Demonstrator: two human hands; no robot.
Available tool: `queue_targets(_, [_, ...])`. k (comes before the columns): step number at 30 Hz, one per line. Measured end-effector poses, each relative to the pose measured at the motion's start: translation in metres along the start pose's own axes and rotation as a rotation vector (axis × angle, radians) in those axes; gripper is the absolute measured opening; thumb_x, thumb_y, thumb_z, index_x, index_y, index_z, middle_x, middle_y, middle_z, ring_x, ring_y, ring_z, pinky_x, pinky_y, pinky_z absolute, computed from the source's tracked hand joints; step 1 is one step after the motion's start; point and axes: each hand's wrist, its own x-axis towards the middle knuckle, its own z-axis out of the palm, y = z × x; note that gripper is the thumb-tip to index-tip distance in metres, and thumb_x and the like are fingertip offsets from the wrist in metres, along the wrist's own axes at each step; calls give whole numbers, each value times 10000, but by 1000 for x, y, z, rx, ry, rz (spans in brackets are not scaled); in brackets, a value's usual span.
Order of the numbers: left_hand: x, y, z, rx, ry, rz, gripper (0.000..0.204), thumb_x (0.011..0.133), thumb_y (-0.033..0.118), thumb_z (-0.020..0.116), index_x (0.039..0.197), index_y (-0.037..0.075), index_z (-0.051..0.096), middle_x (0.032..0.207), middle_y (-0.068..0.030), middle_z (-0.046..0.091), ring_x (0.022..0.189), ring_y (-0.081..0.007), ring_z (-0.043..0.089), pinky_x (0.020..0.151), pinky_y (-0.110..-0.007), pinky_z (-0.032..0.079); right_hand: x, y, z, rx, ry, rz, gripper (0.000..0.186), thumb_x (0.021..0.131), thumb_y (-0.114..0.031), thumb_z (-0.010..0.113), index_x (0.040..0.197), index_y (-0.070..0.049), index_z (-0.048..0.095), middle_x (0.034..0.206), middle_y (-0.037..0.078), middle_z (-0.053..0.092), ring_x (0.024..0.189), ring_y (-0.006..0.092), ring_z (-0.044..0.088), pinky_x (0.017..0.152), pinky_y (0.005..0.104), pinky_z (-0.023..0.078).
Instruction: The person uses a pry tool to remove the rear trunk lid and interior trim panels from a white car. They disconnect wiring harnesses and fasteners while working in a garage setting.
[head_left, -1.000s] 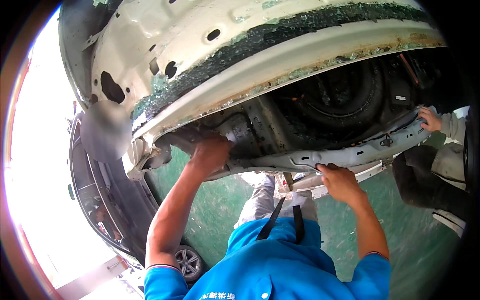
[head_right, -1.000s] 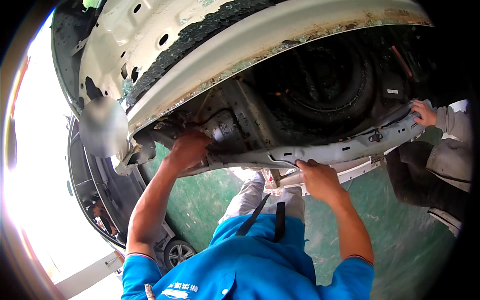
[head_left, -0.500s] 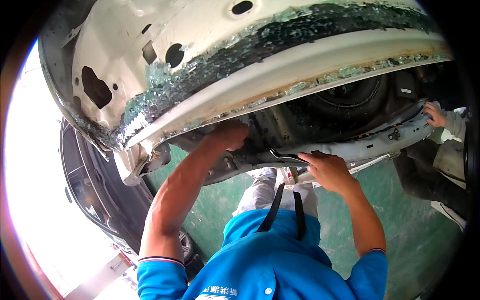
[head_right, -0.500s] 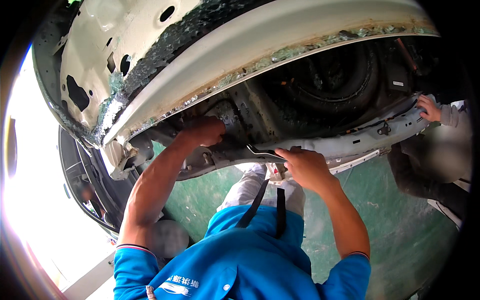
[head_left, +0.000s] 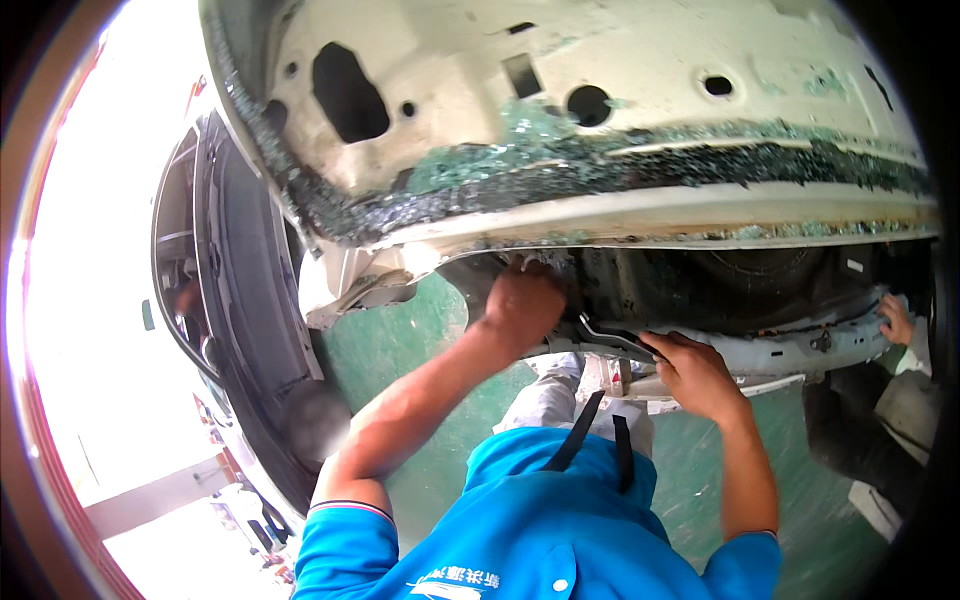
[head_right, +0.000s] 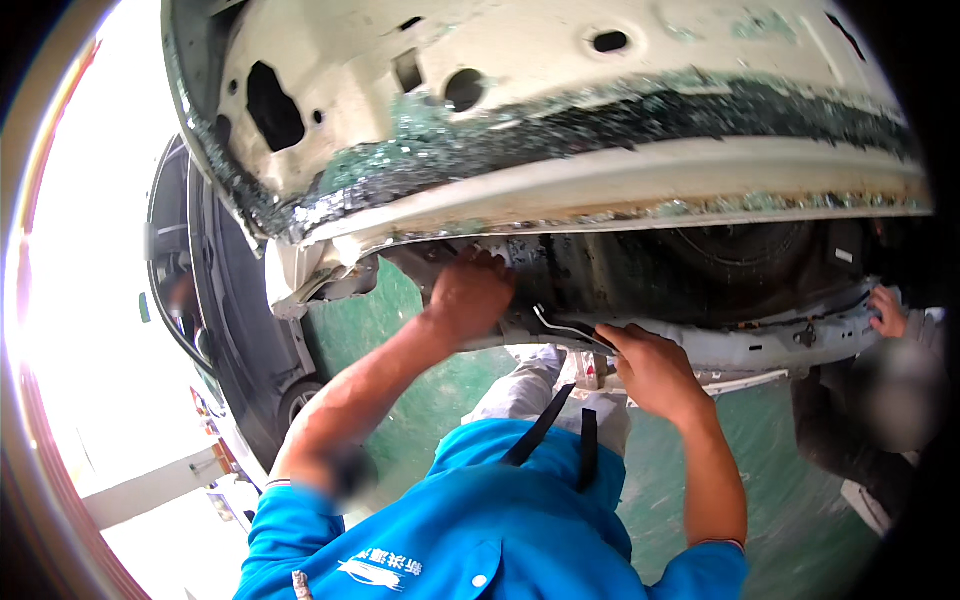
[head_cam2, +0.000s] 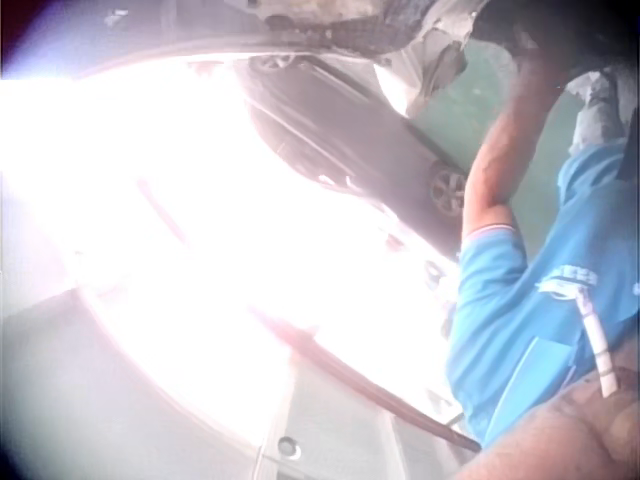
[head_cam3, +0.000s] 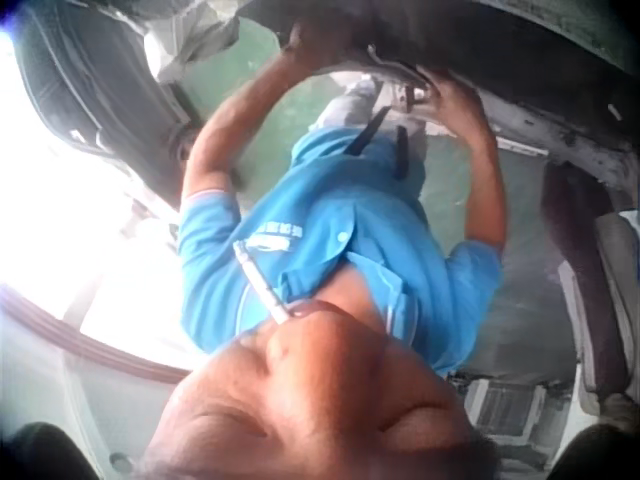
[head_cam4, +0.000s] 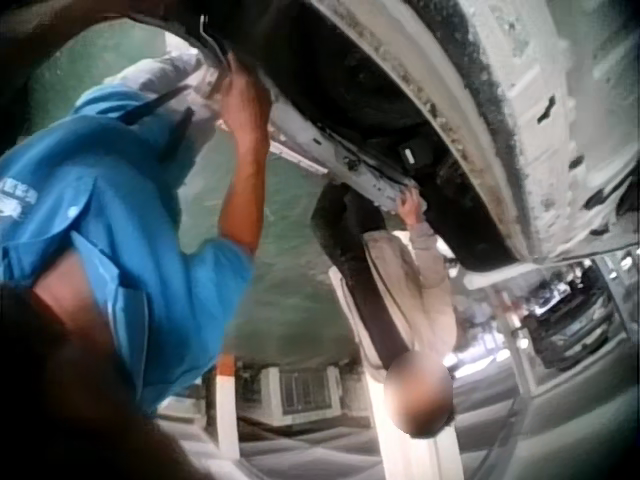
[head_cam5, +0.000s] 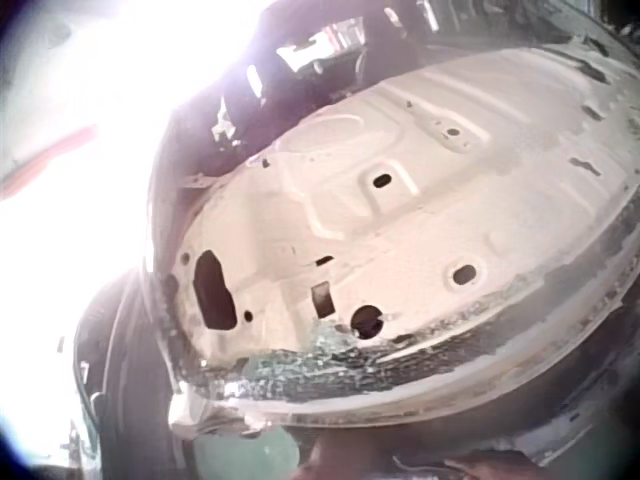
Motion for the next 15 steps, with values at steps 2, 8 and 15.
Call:
queue_targets(2, [-11, 26, -1, -166, 173, -79, 215, 798, 123, 589, 984, 71, 683, 1012, -108, 668, 1006, -266, 649, 869, -393, 511, -2, 6, 2, 42, 115, 34, 396, 923, -80, 607, 1317, -30, 603, 1237, 205, 656, 1102, 406, 627, 944, 438, 499])
queue_targets(8, [-35, -14, 28, -210, 268, -270, 218, 834, 132, 588, 1012, 77, 700, 1084, -105, 665, 1032, -288, 658, 808, -432, 567, -11, 4, -3, 63, 163, 57, 396, 923, -84, 616, 1318, -45, 609, 1237, 220, 655, 1120, 400, 630, 933, 415, 506])
queue_targets(15, [11, -70, 44, -150, -60, 23, 139, 765, 244, 672, 752, 111, 709, 843, -69, 690, 964, -307, 654, 822, -489, 526, 23, -27, 13, -47, 39, -66, 419, 922, -118, 597, 1340, -123, 615, 1141, 207, 687, 1045, 392, 652, 909, 462, 516])
